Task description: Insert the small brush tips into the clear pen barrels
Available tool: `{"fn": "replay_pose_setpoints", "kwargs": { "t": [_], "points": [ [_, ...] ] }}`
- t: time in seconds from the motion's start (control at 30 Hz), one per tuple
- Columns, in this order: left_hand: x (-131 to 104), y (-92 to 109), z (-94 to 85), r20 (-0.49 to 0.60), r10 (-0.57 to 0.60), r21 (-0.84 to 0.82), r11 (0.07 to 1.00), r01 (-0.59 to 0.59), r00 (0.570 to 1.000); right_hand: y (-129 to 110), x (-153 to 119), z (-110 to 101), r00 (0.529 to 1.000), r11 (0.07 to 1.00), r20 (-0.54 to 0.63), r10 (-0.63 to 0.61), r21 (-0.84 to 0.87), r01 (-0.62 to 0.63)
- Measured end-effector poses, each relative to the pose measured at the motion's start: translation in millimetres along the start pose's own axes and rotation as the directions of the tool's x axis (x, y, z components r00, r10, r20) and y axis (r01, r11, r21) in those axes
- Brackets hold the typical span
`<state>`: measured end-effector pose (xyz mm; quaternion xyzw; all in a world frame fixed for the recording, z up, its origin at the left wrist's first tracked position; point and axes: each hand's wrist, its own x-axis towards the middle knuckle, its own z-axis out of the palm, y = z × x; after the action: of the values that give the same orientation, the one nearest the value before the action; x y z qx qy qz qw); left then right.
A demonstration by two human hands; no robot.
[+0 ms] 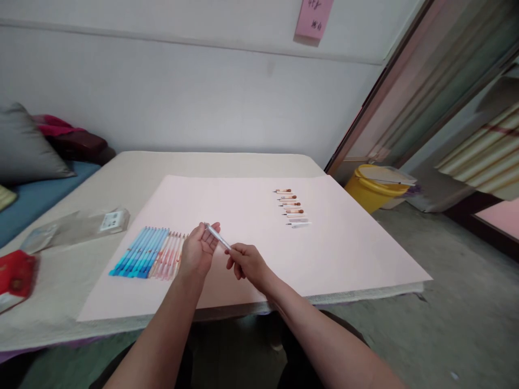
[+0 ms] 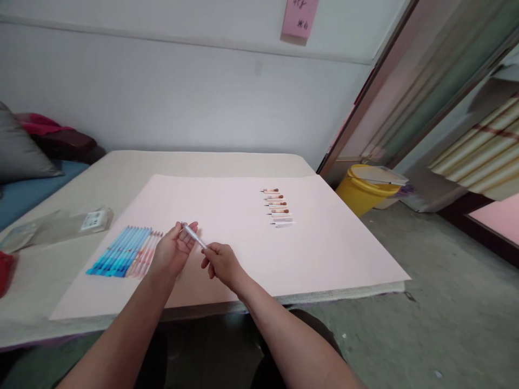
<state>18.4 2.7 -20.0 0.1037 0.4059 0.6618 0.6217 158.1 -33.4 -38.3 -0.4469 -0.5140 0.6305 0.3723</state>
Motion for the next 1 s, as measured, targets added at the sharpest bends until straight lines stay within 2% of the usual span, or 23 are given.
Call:
{"fn": "replay_pose_setpoints", "kwargs": {
  "t": [0.07, 0.13, 0.2, 0.27, 0.33, 0.37, 0.47, 0.57, 0.63, 0.7, 0.8, 0.87, 0.93, 1.0],
  "points": [
    [-0.6, 0.0, -0.3, 0.009, 0.027, 0.012, 1.000, -0.027, 1.000, 2.0, -0.9, 1.6, 0.995, 0.988, -0.064, -0.078, -0.139, 0.069],
    [-1.0, 0.4, -1.0, 0.020, 0.043, 0.036, 0.998, -0.044, 0.999, 2.6, -2.2, 1.7, 0.995, 0.989, -0.071, -0.076, -0.132, 0.066],
    [-1.0, 1.1, -1.7, 0.030, 0.037, 0.050, 0.998, -0.038, 0.999, 1.1, -3.2, 0.2, 0.999, 0.998, 0.026, 0.036, 0.047, -0.038],
    [-0.9, 1.4, -1.9, 0.050, 0.024, 0.048, 0.998, -0.027, 0.998, -1.9, -3.8, -2.6, 0.972, 0.947, 0.187, 0.140, 0.261, -0.187],
    [-0.7, 1.3, -1.6, 0.074, 0.012, 0.040, 0.999, -0.015, 0.997, -4.4, -3.6, -5.2, 0.941, 0.878, 0.290, 0.173, 0.387, -0.281],
    [-0.5, 1.0, -1.3, 0.077, 0.008, 0.035, 0.999, -0.010, 0.997, -4.9, -3.3, -5.9, 0.939, 0.864, 0.298, 0.174, 0.412, -0.291],
    [0.4, -0.9, -0.5, 0.034, -0.003, 0.016, 1.000, 0.002, 0.999, -3.1, -2.0, -4.7, 0.971, 0.914, 0.195, 0.136, 0.353, -0.199],
    [0.9, -2.7, -0.9, -0.009, 0.016, 0.007, 1.000, -0.016, 1.000, 1.3, -1.9, 0.1, 0.998, 0.990, 0.047, 0.040, 0.131, -0.046],
    [0.4, -2.7, -1.8, 0.004, 0.047, 0.018, 0.999, -0.047, 0.999, 2.8, -3.1, 2.6, 1.000, 1.000, -0.014, -0.017, 0.013, 0.017],
    [-0.6, -1.7, -2.6, 0.027, 0.055, 0.031, 0.998, -0.056, 0.998, 2.1, -4.9, 2.8, 1.000, 0.999, 0.003, 0.006, 0.054, -0.007],
    [-1.7, 0.3, -2.9, 0.064, 0.014, 0.027, 1.000, -0.016, 0.998, -1.8, -6.8, -0.9, 0.970, 0.926, 0.203, 0.136, 0.323, -0.197],
    [-1.4, 0.7, -2.5, 0.084, -0.011, 0.017, 1.000, 0.010, 0.996, -4.0, -6.6, -3.4, 0.942, 0.859, 0.295, 0.162, 0.427, -0.282],
    [-0.2, -0.3, -2.1, 0.066, -0.018, 0.010, 1.000, 0.017, 0.998, -5.0, -5.7, -3.7, 0.952, 0.871, 0.263, 0.155, 0.419, -0.258],
    [1.0, -2.1, -1.9, 0.015, -0.017, 0.002, 1.000, 0.017, 1.000, -4.7, -5.0, -1.4, 0.980, 0.938, 0.156, 0.124, 0.303, -0.167]
  ]
}}
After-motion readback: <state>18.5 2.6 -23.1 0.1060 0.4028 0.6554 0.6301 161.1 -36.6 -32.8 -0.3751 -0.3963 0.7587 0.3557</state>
